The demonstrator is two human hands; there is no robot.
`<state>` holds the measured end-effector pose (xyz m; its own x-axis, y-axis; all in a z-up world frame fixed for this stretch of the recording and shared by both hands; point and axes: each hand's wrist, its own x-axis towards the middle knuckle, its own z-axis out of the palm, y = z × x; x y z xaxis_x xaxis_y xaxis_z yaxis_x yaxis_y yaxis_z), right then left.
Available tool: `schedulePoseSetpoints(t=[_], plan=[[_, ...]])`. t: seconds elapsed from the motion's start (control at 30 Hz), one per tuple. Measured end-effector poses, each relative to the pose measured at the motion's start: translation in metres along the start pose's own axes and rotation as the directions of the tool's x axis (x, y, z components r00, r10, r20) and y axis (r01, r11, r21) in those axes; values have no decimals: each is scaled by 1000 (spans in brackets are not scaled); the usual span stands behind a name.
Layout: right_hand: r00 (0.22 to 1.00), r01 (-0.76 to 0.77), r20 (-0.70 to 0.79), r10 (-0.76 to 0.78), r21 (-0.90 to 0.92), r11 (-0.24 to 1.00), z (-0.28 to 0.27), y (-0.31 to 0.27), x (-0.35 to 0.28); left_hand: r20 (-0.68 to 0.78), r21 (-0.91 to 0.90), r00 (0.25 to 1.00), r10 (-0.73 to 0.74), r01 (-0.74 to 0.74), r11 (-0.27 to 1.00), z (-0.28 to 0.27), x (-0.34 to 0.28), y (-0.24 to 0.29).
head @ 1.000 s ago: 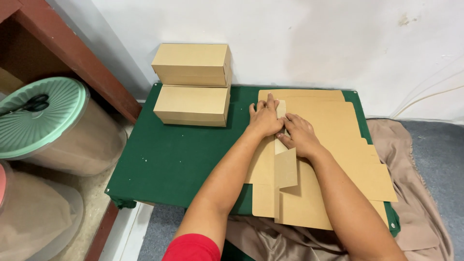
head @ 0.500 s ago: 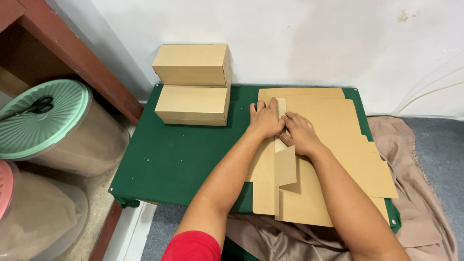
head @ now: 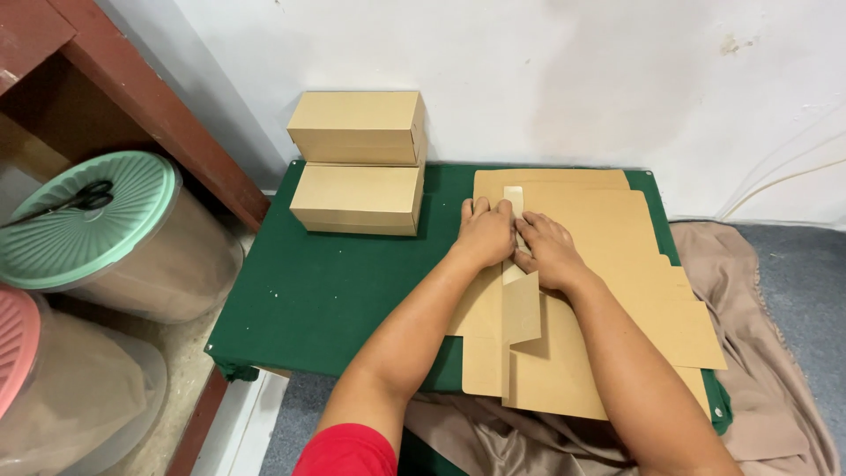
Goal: Folding and creasing flat cardboard sheets to assemble small boxes.
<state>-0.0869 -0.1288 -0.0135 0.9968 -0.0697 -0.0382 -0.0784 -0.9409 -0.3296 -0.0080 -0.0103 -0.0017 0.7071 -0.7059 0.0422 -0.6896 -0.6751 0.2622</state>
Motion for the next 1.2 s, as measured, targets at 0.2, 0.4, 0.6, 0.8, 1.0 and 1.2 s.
schedulePoseSetpoints(t=[0.2, 0.4, 0.6, 0.8, 1.0, 1.2], plan=[[1000, 15, 19, -18, 107, 994, -6, 3, -6, 35, -25, 999, -22, 22, 999, -22, -21, 3], [989, 99, -137, -46, 405, 909, -2, 19, -5, 89, 11, 994, 68, -70, 998, -10, -32, 17], [977, 22, -157, 145, 751, 660, -12, 17, -14, 262, -51, 965, -1, 15, 999, -42, -53, 37], [879, -122, -77, 470, 917, 379, -32, 4, -31, 292, -30, 956, 1, 8, 1000, -35, -46, 30], [934, -289, -14, 356, 556, 780, -48, 24, -74, 296, -8, 955, -15, 18, 1000, -52, -55, 34], [937, -349, -25, 350, 22, 937, -33, 25, -135, 269, -30, 962, -51, 61, 998, -41, -48, 25]])
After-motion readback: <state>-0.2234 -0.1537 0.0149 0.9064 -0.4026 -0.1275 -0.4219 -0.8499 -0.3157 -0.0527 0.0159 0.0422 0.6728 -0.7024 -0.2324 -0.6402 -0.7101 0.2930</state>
